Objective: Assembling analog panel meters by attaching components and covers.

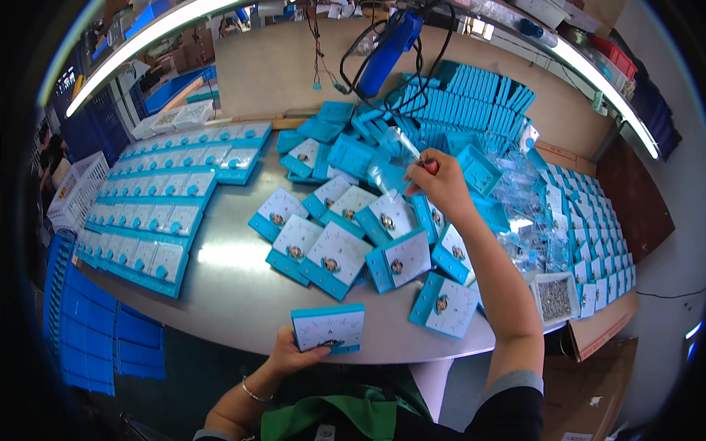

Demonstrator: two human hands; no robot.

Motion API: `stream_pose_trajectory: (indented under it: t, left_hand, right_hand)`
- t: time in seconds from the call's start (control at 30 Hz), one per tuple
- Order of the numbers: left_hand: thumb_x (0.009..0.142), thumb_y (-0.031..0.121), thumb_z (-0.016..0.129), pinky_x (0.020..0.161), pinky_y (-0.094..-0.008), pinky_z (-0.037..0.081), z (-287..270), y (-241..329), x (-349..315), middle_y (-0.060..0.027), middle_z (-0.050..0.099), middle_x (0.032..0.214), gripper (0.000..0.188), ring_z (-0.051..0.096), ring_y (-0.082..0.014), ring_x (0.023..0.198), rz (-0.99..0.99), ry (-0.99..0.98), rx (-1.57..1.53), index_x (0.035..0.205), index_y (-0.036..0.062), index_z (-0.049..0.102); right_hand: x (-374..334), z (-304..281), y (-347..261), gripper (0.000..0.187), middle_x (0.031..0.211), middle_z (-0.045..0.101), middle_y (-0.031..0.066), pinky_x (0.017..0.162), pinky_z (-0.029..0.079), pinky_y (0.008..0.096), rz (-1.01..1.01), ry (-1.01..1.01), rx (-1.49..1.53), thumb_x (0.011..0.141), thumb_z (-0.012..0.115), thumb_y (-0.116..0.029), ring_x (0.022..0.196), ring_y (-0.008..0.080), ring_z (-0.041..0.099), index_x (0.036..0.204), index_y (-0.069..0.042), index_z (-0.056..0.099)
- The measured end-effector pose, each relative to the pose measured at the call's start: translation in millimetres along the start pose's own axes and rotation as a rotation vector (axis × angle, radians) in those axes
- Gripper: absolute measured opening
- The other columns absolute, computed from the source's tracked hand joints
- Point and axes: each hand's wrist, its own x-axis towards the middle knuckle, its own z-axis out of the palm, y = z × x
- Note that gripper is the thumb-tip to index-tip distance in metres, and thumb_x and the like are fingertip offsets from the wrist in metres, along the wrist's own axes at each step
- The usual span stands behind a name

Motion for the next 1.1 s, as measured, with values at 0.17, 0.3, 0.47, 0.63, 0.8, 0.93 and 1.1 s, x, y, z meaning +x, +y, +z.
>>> stream_pose_trajectory:
  t: [0.17,0.3,0.47,0.63,0.8,0.93,1.1]
  left_hand:
    - [0.071,0.002,0.072,0.072,-0.027,0.051,13.7,19.5,-8.2,-0.0111,0.064,0.099,0.026,0.064,-0.0217,0.086,0.337,-0.149,0.316,0.096,0.0008,0.063]
    - [0.067,0.0,0.071,0.075,-0.0321,0.054,35.8,19.6,-27.4,-0.0119,0.05,0.126,0.035,0.063,-0.0257,0.094,0.352,-0.397,0.623,0.1,0.0079,0.062]
    - [0.062,0.001,0.071,0.069,-0.0343,0.055,54.8,3.0,-24.8,-0.0151,0.025,0.145,0.047,0.063,-0.0272,0.094,0.337,-0.517,1.018,0.106,0.0143,0.059]
    - [0.061,0.002,0.071,0.07,-0.0348,0.054,57.1,-8.3,-36.1,-0.0166,0.023,0.146,0.047,0.064,-0.0278,0.092,0.267,-0.433,1.076,0.105,0.0143,0.06]
    - [0.06,0.003,0.072,0.069,-0.0342,0.054,43.8,-10.7,-43.9,-0.0166,0.025,0.145,0.047,0.064,-0.0277,0.09,0.406,-0.369,1.015,0.104,0.0152,0.062]
    - [0.06,0.003,0.072,0.068,-0.0329,0.055,27.2,-8.8,-44.1,-0.0153,0.027,0.145,0.043,0.065,-0.0264,0.088,0.339,-0.318,1.058,0.1,0.0166,0.064]
    - [0.061,0.002,0.071,0.069,-0.0324,0.055,20.2,-3.4,-42.8,-0.0148,0.028,0.144,0.04,0.065,-0.0268,0.088,0.284,-0.357,1.087,0.098,0.0161,0.065]
  right_hand:
    - [-104.5,15.7,-44.5,0.015,0.073,0.063,0.0083,0.043,0.038,0.0206,0.304,-0.451,0.061,0.085,0.055,-0.013,0.059,0.0125,0.062,0.091,0.0,0.058]
    - [-133.7,31.2,-9.7,0.021,0.074,0.061,0.0091,0.062,0.047,0.0329,-0.049,-0.699,-0.307,0.081,0.057,-0.013,0.068,0.021,0.06,0.097,-0.001,0.061]
    - [-126.5,81.6,4.4,0.023,0.076,0.061,0.0115,0.066,0.048,0.0371,-0.187,-0.904,-0.662,0.076,0.059,-0.009,0.077,0.0287,0.061,0.098,-0.003,0.062]
    - [-149.1,79.9,13.3,0.028,0.108,0.058,0.0139,0.067,0.05,0.039,-0.416,-0.606,-0.66,0.074,0.062,-0.009,0.079,0.0312,0.062,0.102,-0.006,0.06]
    - [-197.3,58.4,5.9,0.042,0.13,0.044,0.0192,0.072,0.051,0.0381,-0.204,-0.59,-0.501,0.073,0.069,-0.018,0.084,0.0313,0.063,0.113,-0.01,0.058]
    - [-204.8,66.9,24.7,0.054,0.135,0.036,0.0233,0.073,0.052,0.0362,-0.172,-0.581,-0.52,0.07,0.074,-0.022,0.085,0.0324,0.064,0.12,-0.014,0.056]
    - [-201.8,68.8,21.1,0.054,0.135,0.037,0.0228,0.073,0.053,0.0353,-0.167,-0.559,-0.485,0.069,0.075,-0.02,0.087,0.0328,0.064,0.12,-0.014,0.058]
